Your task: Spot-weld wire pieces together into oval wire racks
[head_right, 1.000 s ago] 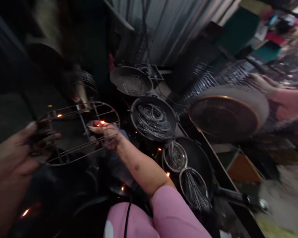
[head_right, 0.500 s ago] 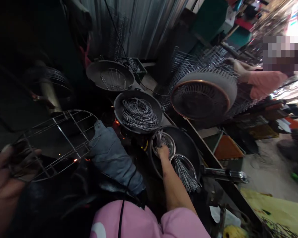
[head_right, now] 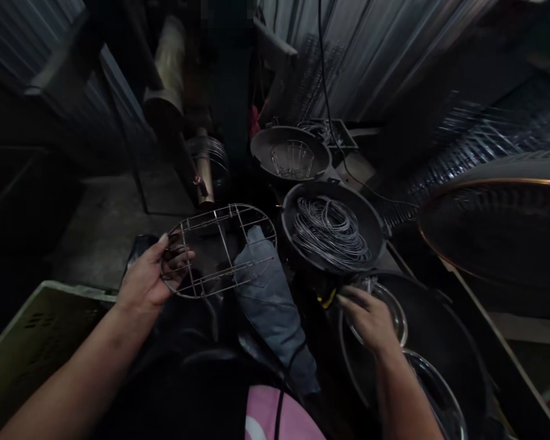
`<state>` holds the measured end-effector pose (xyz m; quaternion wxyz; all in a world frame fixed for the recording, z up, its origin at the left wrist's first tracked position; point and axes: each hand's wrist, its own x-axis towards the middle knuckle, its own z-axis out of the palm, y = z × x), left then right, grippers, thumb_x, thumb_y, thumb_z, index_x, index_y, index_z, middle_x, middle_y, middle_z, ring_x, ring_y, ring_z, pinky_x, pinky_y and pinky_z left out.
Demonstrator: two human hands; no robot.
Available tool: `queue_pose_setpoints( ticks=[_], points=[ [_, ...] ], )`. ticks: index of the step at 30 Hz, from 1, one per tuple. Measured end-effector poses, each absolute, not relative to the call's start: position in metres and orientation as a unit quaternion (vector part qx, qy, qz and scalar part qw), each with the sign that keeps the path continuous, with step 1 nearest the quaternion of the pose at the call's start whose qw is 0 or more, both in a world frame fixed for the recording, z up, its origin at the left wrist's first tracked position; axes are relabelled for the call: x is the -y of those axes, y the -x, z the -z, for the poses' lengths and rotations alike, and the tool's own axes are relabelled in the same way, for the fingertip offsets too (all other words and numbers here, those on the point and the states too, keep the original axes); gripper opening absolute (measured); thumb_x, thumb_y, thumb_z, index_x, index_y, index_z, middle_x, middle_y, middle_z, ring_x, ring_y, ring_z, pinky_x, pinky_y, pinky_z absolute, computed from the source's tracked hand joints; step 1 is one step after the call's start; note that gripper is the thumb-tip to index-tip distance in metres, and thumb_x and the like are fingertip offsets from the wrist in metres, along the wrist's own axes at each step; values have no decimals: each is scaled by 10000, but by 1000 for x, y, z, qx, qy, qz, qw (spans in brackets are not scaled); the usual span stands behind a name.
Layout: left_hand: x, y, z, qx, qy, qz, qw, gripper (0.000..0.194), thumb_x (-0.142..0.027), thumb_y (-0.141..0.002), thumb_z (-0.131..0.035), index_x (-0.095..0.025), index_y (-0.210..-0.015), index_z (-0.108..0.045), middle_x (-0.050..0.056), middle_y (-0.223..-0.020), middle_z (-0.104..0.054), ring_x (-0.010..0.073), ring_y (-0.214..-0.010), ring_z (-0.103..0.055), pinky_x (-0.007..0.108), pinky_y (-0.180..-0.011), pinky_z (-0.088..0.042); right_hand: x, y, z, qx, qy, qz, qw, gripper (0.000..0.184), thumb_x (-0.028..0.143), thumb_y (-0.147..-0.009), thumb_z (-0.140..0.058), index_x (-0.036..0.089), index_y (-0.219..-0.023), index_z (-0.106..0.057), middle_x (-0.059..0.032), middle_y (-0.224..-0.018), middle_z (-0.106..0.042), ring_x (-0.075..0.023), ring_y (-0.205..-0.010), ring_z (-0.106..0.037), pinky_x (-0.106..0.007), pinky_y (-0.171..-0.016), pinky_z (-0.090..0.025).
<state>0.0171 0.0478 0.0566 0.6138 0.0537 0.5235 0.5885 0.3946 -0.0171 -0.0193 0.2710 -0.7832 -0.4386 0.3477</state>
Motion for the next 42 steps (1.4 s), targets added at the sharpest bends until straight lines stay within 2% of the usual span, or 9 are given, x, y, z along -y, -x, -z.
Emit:
queue_pose_setpoints(
  ticks=[2,3,6,10,15,20,23,28,42],
  points=[
    [-45,-17,-57,-516,-47,-591,619,186,-201,-819,-486,-104,-930,-599,69,-647,-625,176,-534,-630,212,-415,-470,-1,-340,-2,391,663,-577,273,397,346,-588,-690,125,-909,-617,-33,-624,-604,-103,-462,-506,-215,-421,-375],
    [-43,-16,-58,-514,-43,-591,620,188,-201,-818,-488,-105,-936,-599,70,-646,-625,178,-543,-633,212,-421,-472,-11,-311,-9,381,601,-649,268,367,319,-564,-711,115,-855,-621,-11,-582,-576,-75,-419,-465,-197,-396,-346],
    [-37,-10,-60,-514,-37,-588,624,192,-198,-818,-491,-103,-946,-597,75,-652,-629,175,-545,-633,208,-424,-471,-38,-239,-17,345,476,-762,271,307,256,-512,-741,111,-743,-599,-1,-551,-560,-75,-413,-471,-166,-344,-299],
    [-29,3,-58,-515,-42,-585,625,201,-217,-807,-511,-109,-953,-598,68,-662,-629,175,-538,-630,210,-406,-464,-61,-185,-11,293,367,-840,271,318,214,-552,-730,134,-808,-558,-4,-562,-584,-80,-400,-480,-161,-342,-314],
    [-25,16,-54,-518,-36,-587,622,215,-235,-797,-523,-112,-954,-604,71,-665,-629,175,-541,-629,206,-404,-462,-68,-160,-16,257,313,-873,272,249,179,-620,-684,146,-809,-527,0,-572,-588,-52,-372,-449,-139,-348,-299],
    [-27,19,-51,-504,-45,-590,629,223,-238,-801,-516,-112,-963,-602,75,-665,-632,167,-522,-622,218,-422,-474,-67,-151,-19,249,294,-879,282,235,182,-627,-683,139,-806,-536,-2,-591,-599,-67,-429,-506,-152,-408,-375],
    [-28,20,-47,-497,-45,-588,637,222,-240,-806,-508,-111,-959,-604,81,-660,-633,165,-519,-621,214,-425,-472,-67,-149,-13,253,280,-883,279,226,190,-641,-680,135,-815,-547,-4,-606,-607,-62,-431,-507,-150,-413,-382],
    [-29,21,-43,-501,-49,-585,636,234,-249,-788,-533,-119,-967,-609,77,-681,-636,175,-543,-629,215,-419,-472,-64,-149,-11,261,268,-886,274,222,197,-611,-699,121,-764,-556,-4,-567,-598,-57,-392,-475,-145,-378,-353],
    [-42,11,-57,-508,-69,-588,626,263,-216,-772,-546,-105,-1007,-586,82,-657,-639,164,-507,-617,195,-409,-461,-71,-155,-7,246,279,-879,299,231,196,-602,-709,145,-760,-548,4,-579,-604,-61,-419,-481,-158,-409,-363]
  ],
)
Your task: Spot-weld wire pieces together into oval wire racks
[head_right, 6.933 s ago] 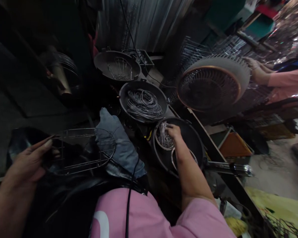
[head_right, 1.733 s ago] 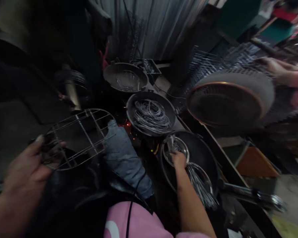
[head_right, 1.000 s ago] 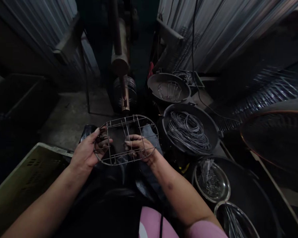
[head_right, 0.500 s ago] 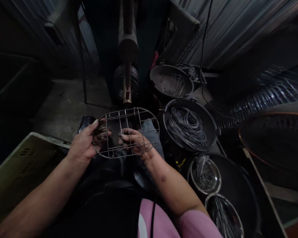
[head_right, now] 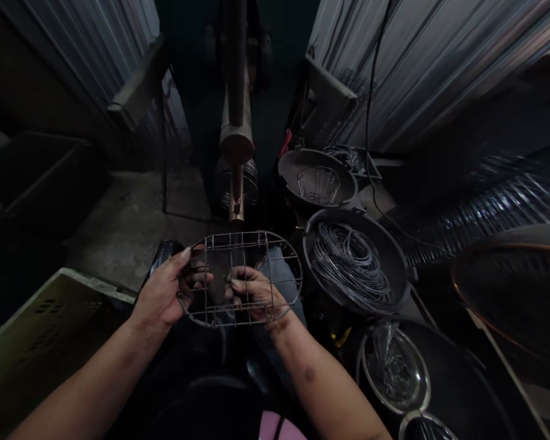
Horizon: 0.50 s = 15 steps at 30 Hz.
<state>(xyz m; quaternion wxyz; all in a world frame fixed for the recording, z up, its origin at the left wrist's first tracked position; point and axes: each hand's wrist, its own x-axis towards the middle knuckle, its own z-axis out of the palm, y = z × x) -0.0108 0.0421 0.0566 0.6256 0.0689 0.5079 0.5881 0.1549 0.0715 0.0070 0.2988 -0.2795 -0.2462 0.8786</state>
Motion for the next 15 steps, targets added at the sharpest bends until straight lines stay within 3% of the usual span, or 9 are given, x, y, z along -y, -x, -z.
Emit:
queue_pose_setpoints(
  ticks=[8,15],
  points=[
    [-56,15,-59,-506,-86,-583,630,290,-240,-752,-573,-127,-1017,-599,87,-681,-646,184,-530,-624,261,-464,-504,-82,-152,-11,242,293,-874,304,209,189,-633,-692,156,-779,-546,7,-582,-598,-57,-425,-469,-166,-430,-354],
    [-70,15,-67,-502,-86,-586,630,288,-245,-760,-563,-116,-1016,-590,89,-679,-643,187,-527,-622,247,-435,-483,-96,-150,-17,260,283,-867,316,215,221,-630,-697,151,-777,-557,18,-573,-576,-47,-425,-458,-156,-423,-345]
  ],
)
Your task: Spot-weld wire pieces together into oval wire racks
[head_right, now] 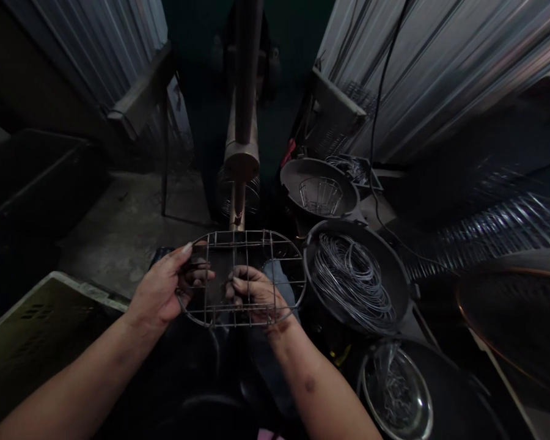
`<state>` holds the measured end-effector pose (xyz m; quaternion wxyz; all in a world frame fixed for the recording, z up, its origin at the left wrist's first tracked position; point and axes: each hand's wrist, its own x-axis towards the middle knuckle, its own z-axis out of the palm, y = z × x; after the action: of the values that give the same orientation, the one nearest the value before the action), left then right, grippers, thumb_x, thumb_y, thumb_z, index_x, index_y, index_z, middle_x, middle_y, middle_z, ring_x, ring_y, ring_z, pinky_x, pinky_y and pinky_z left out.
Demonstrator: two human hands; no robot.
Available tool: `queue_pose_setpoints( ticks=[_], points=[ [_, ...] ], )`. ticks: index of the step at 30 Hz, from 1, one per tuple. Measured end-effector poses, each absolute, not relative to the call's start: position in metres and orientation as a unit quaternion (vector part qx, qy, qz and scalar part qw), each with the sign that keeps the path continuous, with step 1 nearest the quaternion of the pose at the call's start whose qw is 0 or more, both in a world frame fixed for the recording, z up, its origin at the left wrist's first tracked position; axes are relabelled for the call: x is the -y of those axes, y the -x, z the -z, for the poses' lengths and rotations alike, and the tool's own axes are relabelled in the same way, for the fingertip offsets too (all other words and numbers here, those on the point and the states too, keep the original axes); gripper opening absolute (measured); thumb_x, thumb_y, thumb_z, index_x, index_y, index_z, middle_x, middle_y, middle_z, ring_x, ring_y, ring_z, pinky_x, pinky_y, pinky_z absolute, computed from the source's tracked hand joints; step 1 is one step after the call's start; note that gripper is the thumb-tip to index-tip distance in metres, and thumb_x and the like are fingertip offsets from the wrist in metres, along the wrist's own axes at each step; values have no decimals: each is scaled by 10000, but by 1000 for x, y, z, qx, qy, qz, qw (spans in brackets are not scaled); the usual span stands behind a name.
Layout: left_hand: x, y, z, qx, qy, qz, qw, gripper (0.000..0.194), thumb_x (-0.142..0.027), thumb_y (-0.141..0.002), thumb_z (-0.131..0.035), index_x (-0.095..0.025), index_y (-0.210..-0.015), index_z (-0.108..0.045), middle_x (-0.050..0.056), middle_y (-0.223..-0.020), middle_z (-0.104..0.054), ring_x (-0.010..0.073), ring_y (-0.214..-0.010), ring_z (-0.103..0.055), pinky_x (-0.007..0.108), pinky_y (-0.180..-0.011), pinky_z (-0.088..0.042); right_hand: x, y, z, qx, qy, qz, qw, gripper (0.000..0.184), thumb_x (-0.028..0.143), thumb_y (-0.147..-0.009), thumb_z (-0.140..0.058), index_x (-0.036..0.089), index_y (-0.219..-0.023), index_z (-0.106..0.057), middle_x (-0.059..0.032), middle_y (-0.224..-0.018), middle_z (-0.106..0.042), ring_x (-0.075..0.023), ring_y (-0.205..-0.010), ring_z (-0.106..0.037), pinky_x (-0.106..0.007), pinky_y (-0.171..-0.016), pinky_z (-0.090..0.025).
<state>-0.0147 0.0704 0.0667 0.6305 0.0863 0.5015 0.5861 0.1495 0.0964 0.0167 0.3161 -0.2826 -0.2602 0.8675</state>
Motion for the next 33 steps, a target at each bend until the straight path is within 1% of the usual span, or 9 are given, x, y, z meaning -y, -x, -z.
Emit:
queue_pose_setpoints(
  ticks=[6,12,21,28,31,33],
  points=[
    [-83,15,-75,-501,-100,-585,629,270,-242,-776,-543,-106,-1006,-586,95,-673,-638,189,-543,-626,236,-433,-477,-107,-151,-24,269,281,-863,322,217,217,-642,-692,154,-799,-554,18,-585,-572,-45,-427,-451,-156,-419,-349],
    [-92,16,-81,-501,-91,-582,634,229,-218,-780,-536,-103,-968,-599,99,-668,-640,177,-520,-620,215,-406,-461,-114,-151,-29,281,280,-858,325,238,236,-644,-699,158,-817,-555,23,-594,-555,-50,-442,-431,-188,-441,-369],
    [-99,18,-83,-491,-67,-586,641,199,-206,-779,-536,-98,-931,-605,82,-638,-621,189,-514,-622,232,-406,-473,-120,-148,-33,282,284,-859,321,271,248,-619,-712,166,-819,-549,25,-591,-550,-64,-451,-440,-216,-459,-396],
    [-101,19,-84,-496,-63,-579,644,182,-213,-775,-546,-92,-899,-603,86,-635,-623,198,-521,-625,244,-408,-484,-121,-146,-35,276,279,-860,326,252,245,-633,-703,168,-816,-548,31,-574,-537,-52,-437,-421,-186,-428,-365],
    [-101,19,-80,-489,-73,-584,645,211,-226,-772,-551,-95,-928,-605,89,-648,-626,194,-526,-625,243,-415,-484,-120,-146,-37,271,284,-859,328,244,237,-631,-701,167,-810,-551,31,-581,-546,-45,-416,-412,-176,-407,-360],
    [-99,21,-74,-487,-98,-571,653,247,-240,-770,-551,-98,-965,-607,103,-694,-635,197,-548,-628,259,-436,-492,-117,-150,-39,276,294,-854,328,226,226,-631,-698,160,-798,-560,27,-582,-555,-45,-418,-425,-172,-406,-368]
  ],
)
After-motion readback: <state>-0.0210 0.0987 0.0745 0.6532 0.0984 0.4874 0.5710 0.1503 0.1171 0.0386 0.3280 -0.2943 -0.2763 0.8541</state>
